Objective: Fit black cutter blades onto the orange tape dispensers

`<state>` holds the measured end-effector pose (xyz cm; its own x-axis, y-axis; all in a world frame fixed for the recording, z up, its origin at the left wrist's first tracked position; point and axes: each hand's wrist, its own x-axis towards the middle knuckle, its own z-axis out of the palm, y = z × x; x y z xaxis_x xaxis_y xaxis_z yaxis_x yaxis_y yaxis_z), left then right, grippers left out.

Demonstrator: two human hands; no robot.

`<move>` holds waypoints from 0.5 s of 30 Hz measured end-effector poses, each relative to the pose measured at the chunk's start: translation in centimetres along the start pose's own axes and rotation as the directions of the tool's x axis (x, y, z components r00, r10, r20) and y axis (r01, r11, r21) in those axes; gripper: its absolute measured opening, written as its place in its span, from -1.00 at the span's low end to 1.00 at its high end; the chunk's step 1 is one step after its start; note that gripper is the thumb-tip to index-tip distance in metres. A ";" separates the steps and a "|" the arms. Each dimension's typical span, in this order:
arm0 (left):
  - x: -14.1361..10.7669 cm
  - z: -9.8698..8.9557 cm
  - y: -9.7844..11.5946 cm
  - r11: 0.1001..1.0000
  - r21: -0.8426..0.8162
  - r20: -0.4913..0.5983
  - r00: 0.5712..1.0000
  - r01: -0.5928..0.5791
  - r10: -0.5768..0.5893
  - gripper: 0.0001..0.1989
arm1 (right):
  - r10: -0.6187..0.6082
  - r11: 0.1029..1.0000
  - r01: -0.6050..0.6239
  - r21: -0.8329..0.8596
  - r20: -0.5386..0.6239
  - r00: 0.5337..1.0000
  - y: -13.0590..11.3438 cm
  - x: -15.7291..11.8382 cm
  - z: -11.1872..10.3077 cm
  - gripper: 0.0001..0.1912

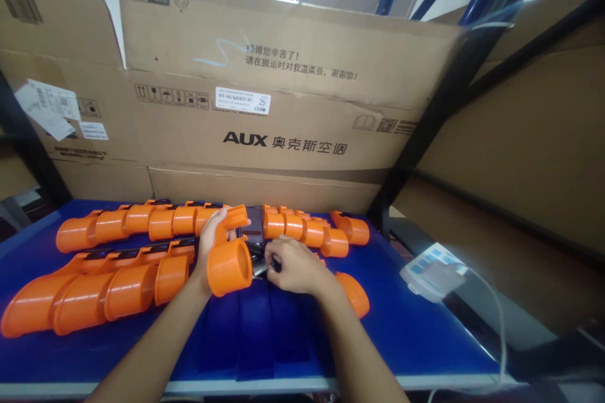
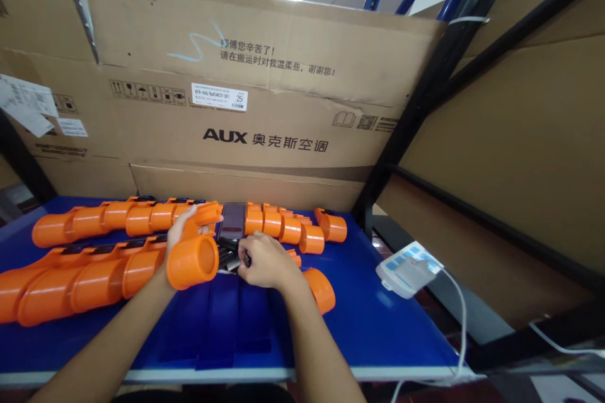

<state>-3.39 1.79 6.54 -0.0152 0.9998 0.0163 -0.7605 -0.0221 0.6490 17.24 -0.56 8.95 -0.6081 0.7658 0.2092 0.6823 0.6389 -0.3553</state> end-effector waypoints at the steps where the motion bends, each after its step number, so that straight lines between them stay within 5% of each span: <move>1: 0.0 0.1 0.0 1.000 -0.003 -0.011 1.000 0.002 -0.002 -0.67 | -0.006 1.000 0.006 0.003 -0.003 1.000 0.0 0.0 0.0 -0.87; 10: -0.2 0.3 -0.5 0.994 0.080 -0.056 0.995 -0.079 0.084 -0.61 | 0.014 0.994 0.015 0.111 -0.253 0.967 0.1 0.3 0.3 -0.88; 15: 0.1 -0.3 -1.3 0.960 0.197 -0.118 0.967 -0.201 0.227 -0.57 | -0.051 0.963 0.153 0.220 -0.410 0.911 -0.6 0.0 0.7 -0.86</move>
<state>-2.59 1.94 5.52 -0.2641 0.9617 0.0733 -0.5987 -0.2230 0.7693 16.56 -0.94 8.51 -0.4221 0.6947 0.5824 0.4749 0.7167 -0.5107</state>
